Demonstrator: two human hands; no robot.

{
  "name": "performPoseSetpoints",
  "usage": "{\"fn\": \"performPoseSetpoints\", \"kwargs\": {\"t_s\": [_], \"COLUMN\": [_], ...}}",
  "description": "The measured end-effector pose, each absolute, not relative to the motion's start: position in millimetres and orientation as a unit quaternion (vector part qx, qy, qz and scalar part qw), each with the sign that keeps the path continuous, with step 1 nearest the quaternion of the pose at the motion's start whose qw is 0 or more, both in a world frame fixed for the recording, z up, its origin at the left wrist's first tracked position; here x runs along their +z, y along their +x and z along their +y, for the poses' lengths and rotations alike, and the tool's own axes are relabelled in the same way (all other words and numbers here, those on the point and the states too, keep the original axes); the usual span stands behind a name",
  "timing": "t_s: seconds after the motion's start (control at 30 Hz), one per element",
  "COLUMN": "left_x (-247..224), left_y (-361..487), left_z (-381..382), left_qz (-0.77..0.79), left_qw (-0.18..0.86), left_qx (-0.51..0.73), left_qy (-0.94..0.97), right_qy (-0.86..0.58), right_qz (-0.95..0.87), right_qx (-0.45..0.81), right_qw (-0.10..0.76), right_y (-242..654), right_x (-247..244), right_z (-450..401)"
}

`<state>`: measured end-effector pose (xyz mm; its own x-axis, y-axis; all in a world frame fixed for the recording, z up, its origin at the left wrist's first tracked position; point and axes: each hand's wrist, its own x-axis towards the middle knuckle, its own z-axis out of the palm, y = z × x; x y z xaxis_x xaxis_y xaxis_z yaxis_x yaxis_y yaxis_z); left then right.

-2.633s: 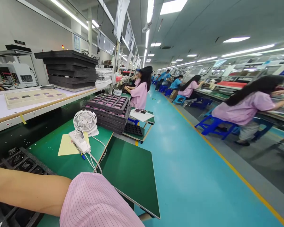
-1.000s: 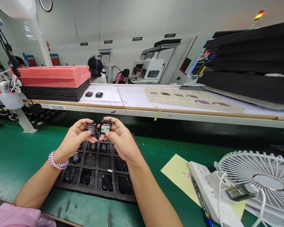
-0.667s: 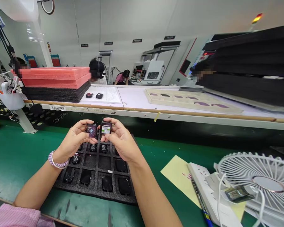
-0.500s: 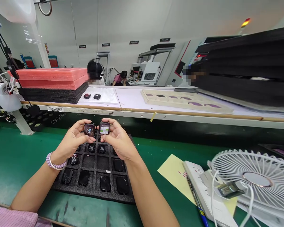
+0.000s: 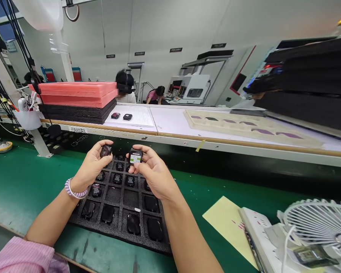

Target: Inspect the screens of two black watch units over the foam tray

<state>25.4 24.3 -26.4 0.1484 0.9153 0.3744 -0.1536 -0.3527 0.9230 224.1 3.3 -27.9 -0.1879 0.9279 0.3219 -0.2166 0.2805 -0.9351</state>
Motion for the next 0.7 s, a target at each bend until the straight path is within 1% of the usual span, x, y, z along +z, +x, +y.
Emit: {"fn": "performPoseSetpoints", "kwargs": {"t_s": [0.23,0.37,0.7], "left_x": [-22.7,-22.4,-24.0], "left_y": [17.7,17.4,19.4], "left_z": [26.6,25.8,25.4], "left_qz": [0.343,0.389,0.395], "left_qw": [0.381,0.312,0.284], "left_qx": [0.573,0.560,0.566], "left_qy": [0.640,0.662,0.666], "right_qy": [-0.310,-0.308,-0.319], "right_qz": [-0.573,-0.569,-0.559], "right_qx": [0.509,0.517,0.519], "right_qw": [0.563,0.561,0.562], "right_y": [223.5,223.7,223.4], "right_x": [-28.2,-26.8,-26.1], "right_z": [4.3,2.8,1.8]}}
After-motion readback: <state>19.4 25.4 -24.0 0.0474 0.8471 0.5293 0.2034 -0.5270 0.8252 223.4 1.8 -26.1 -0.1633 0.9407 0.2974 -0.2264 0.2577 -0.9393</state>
